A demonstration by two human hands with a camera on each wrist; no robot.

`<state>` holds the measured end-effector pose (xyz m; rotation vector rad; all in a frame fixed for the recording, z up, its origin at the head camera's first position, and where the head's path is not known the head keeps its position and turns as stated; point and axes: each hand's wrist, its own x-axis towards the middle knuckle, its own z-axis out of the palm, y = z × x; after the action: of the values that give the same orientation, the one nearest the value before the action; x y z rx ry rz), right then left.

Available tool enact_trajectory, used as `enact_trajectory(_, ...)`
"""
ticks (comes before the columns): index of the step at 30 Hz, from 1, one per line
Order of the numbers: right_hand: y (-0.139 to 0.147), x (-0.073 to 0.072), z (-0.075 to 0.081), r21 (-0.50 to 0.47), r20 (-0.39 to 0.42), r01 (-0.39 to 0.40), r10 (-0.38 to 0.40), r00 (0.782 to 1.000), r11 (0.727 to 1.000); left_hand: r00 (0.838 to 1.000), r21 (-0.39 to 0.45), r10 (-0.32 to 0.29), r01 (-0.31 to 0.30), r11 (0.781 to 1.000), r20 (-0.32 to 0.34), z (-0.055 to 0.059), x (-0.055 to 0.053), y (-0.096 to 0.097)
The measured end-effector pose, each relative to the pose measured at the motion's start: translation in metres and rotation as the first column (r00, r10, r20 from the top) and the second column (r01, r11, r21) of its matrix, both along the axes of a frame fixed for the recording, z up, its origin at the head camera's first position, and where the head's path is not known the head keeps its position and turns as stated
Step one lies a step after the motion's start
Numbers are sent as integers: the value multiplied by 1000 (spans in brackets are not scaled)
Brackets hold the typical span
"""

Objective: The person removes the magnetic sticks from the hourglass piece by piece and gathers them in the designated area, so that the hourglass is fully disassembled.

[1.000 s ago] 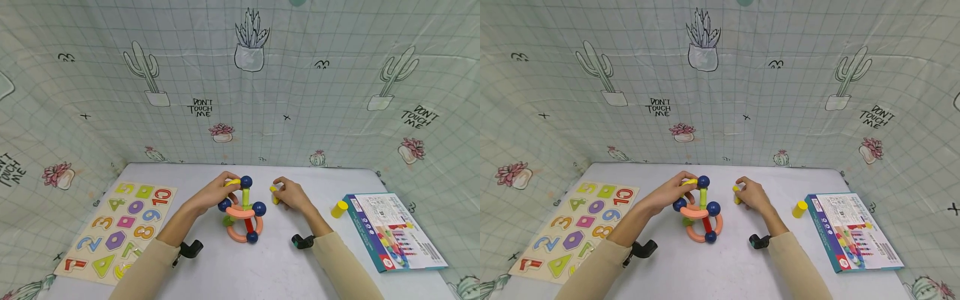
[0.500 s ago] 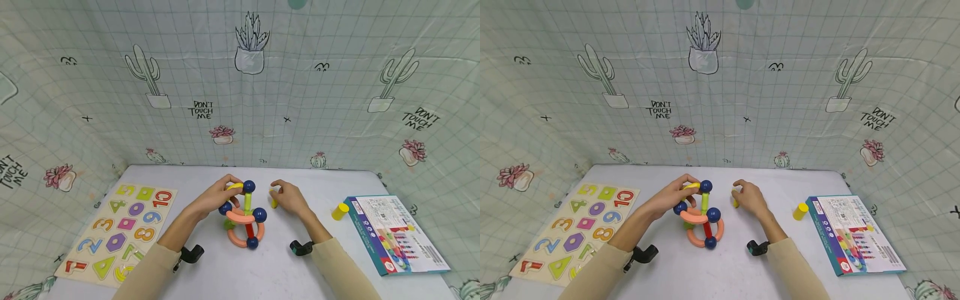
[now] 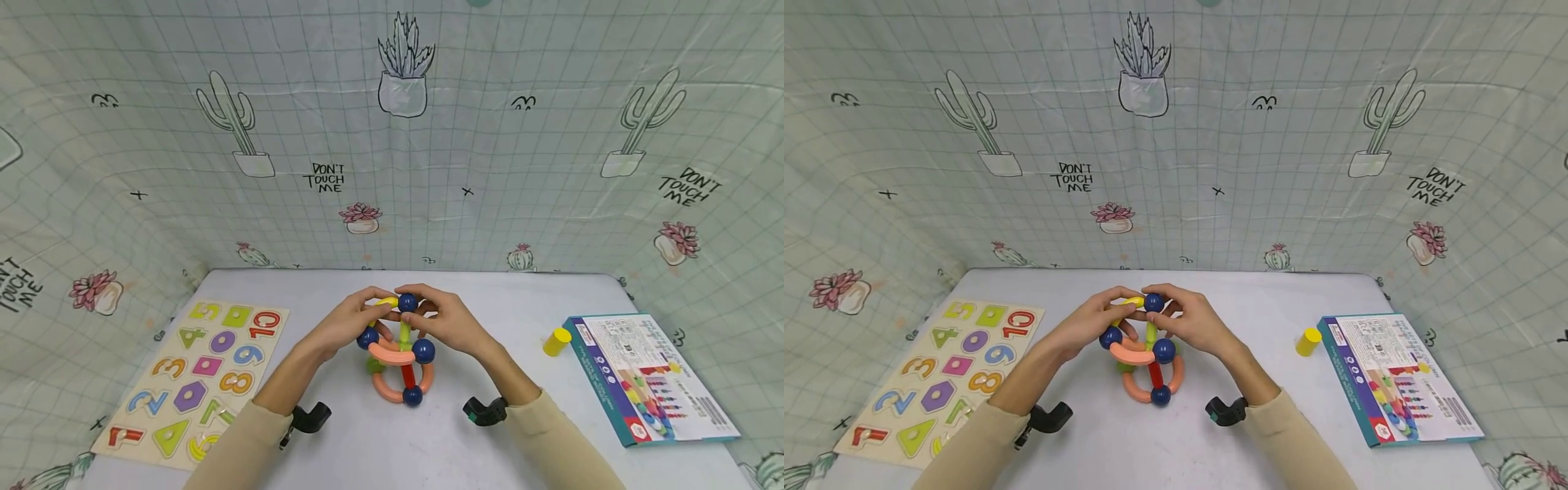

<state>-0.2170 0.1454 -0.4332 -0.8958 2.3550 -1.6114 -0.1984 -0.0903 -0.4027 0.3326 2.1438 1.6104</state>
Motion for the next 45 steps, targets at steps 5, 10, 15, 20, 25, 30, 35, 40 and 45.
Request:
enact_trajectory(5, -2, 3, -1, -38, 26, 1, 0, 1000, 999, 1000, 12, -13, 13, 1000, -3, -1, 1, 1)
enact_trajectory(10, -3, 3, 0, -34, 25, 10, -9, 1000, 999, 1000, 17, -11, 11, 1000, -11, -2, 2, 1)
enact_trajectory(15, -3, 3, -1, -13, -26, 32, -32, 999, 999, 1000, 24, -12, 13, 1000, -19, -2, 1, 0)
enact_trajectory(20, -4, 3, -1, -8, -72, 44, -44, 996, 999, 1000, 33, -16, 16, 999, -23, -2, 1, 0)
enact_trajectory(25, -4, 4, -1, -17, -82, 45, -46, 996, 999, 1000, 31, -14, 15, 999, -20, -2, 2, 0)
enact_trajectory(30, -5, 4, 0, -34, -68, 38, -40, 997, 999, 1000, 39, -22, 23, 999, -18, -2, 2, 0)
enact_trajectory(35, -5, 5, 1, -47, -58, 27, -29, 998, 999, 1000, 52, -26, 27, 998, -17, -2, 3, 0)
enact_trajectory(40, -5, 5, 1, -43, -57, 29, -32, 998, 999, 999, 49, -28, 29, 998, -21, -2, 3, 0)
enact_trajectory(45, -5, 6, 1, -47, -49, 26, -28, 998, 999, 999, 48, -29, 30, 998, -23, -2, 4, 0)
